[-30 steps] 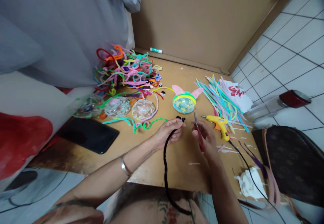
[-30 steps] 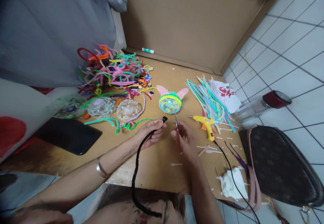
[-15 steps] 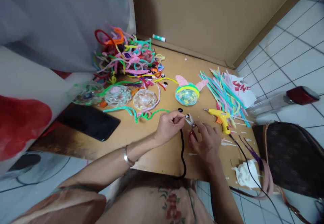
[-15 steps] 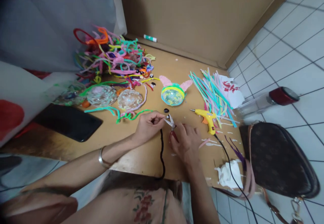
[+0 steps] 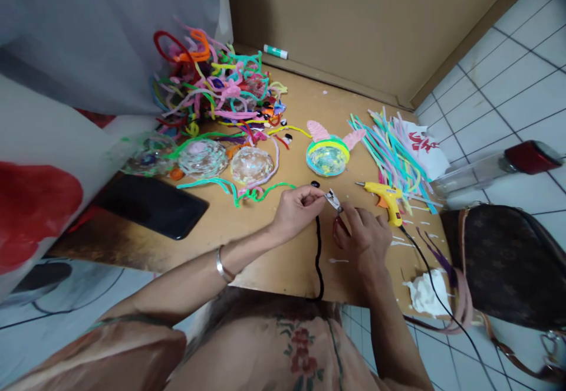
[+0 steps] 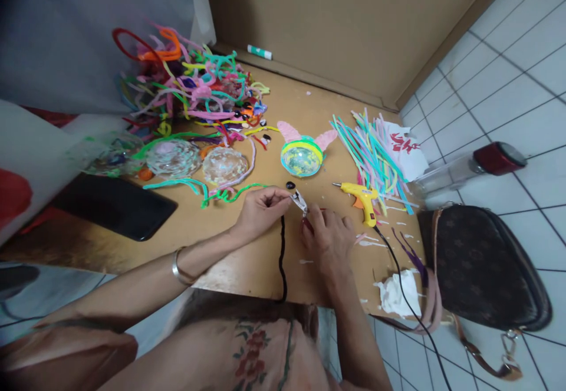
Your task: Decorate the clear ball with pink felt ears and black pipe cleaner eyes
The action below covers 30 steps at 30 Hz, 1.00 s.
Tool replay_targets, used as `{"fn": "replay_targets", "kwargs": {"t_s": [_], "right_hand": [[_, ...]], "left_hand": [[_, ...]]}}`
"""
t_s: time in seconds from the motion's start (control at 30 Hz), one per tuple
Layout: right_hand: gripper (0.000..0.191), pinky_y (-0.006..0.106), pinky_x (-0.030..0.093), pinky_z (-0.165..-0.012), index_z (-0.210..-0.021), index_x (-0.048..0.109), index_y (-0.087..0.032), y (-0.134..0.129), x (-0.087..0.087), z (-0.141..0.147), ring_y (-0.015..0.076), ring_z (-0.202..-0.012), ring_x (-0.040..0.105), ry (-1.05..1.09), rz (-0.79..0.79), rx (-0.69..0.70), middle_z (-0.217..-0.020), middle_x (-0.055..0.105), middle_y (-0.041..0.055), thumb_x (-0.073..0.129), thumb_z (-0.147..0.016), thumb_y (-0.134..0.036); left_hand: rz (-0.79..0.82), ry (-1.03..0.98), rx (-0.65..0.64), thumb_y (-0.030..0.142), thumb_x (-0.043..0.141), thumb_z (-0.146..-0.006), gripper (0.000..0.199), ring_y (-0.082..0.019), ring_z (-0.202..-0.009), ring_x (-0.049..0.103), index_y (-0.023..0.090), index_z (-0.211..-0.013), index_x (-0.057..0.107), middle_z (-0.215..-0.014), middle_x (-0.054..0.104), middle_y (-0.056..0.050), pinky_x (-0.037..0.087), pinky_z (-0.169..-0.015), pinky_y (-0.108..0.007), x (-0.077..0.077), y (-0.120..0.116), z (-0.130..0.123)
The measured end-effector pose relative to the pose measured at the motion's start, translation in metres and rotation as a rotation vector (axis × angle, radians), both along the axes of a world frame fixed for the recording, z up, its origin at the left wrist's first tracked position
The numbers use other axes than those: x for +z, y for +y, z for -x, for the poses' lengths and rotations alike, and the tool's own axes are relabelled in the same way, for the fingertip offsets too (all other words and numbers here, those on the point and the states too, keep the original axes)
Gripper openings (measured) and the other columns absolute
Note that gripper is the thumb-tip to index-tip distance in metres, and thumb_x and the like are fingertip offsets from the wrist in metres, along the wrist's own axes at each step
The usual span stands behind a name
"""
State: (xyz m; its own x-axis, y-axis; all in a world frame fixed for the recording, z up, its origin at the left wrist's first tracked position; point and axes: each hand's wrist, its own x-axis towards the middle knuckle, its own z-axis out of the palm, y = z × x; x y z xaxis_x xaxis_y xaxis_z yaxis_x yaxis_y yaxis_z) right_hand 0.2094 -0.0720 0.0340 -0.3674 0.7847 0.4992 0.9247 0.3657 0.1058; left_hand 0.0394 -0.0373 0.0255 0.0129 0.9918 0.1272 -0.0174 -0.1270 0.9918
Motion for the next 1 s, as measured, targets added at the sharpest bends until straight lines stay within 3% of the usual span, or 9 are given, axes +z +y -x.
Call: {"fn": "replay_targets", "kwargs": {"t_s": [0.2, 0.43, 0.7, 0.9, 1.0], "right_hand": [[0.020, 0.034, 0.025, -0.065, -0.100, 0.066, -0.017, -0.003, 0.012, 0.001, 0.0196, -0.071, 0.052, -0.067, -0.043, -0.024, -0.072, 0.063, 0.0055, 0.053, -0.088, -0.026], [0.018, 0.033, 0.024, -0.065, -0.097, 0.066, -0.017, -0.002, 0.012, 0.003, 0.0175, -0.067, 0.051, -0.110, -0.011, -0.009, -0.070, 0.064, 0.0036, 0.052, -0.088, -0.026], [0.018, 0.032, 0.025, -0.063, -0.098, 0.065, -0.015, -0.002, 0.015, -0.002, 0.0166, -0.062, 0.051, -0.142, -0.017, 0.029, -0.067, 0.065, 0.0032, 0.052, -0.090, -0.025], [0.019, 0.031, 0.026, -0.061, -0.099, 0.065, -0.015, 0.000, 0.006, -0.004, 0.0155, -0.060, 0.050, -0.074, 0.012, 0.061, -0.067, 0.064, 0.0035, 0.049, -0.090, -0.021], [0.019, 0.030, 0.026, -0.060, -0.096, 0.065, -0.015, 0.001, 0.002, -0.005, 0.0146, -0.057, 0.048, -0.041, 0.020, 0.072, -0.063, 0.062, 0.0024, 0.047, -0.091, -0.020]], "left_hand": [[0.028, 0.025, 0.032, 0.026, 0.062, -0.071, 0.014, -0.005, -0.046, 0.030, 0.014, -0.067, 0.067, -0.047, 0.042, 0.007, 0.023, -0.047, -0.020, -0.002, 0.000, 0.000], [0.065, 0.001, 0.022, 0.026, 0.062, -0.069, 0.015, -0.005, -0.045, 0.030, 0.013, -0.067, 0.068, -0.046, 0.042, 0.007, 0.022, -0.046, -0.019, 0.000, 0.001, 0.000], [0.283, -0.319, -0.054, 0.031, 0.074, -0.060, 0.021, -0.005, -0.049, 0.041, 0.012, -0.067, 0.067, -0.055, 0.057, 0.003, 0.028, -0.049, -0.019, -0.001, 0.003, -0.002], [0.455, -0.557, -0.156, 0.030, 0.081, -0.054, 0.029, 0.000, -0.037, 0.028, 0.012, -0.071, 0.065, -0.050, 0.052, 0.007, 0.016, -0.041, -0.019, 0.002, 0.003, -0.003], [0.491, -0.618, -0.179, 0.027, 0.083, -0.053, 0.030, 0.001, -0.036, 0.030, 0.011, -0.071, 0.064, -0.053, 0.053, 0.006, 0.015, -0.040, -0.018, 0.004, 0.003, -0.003]]}}
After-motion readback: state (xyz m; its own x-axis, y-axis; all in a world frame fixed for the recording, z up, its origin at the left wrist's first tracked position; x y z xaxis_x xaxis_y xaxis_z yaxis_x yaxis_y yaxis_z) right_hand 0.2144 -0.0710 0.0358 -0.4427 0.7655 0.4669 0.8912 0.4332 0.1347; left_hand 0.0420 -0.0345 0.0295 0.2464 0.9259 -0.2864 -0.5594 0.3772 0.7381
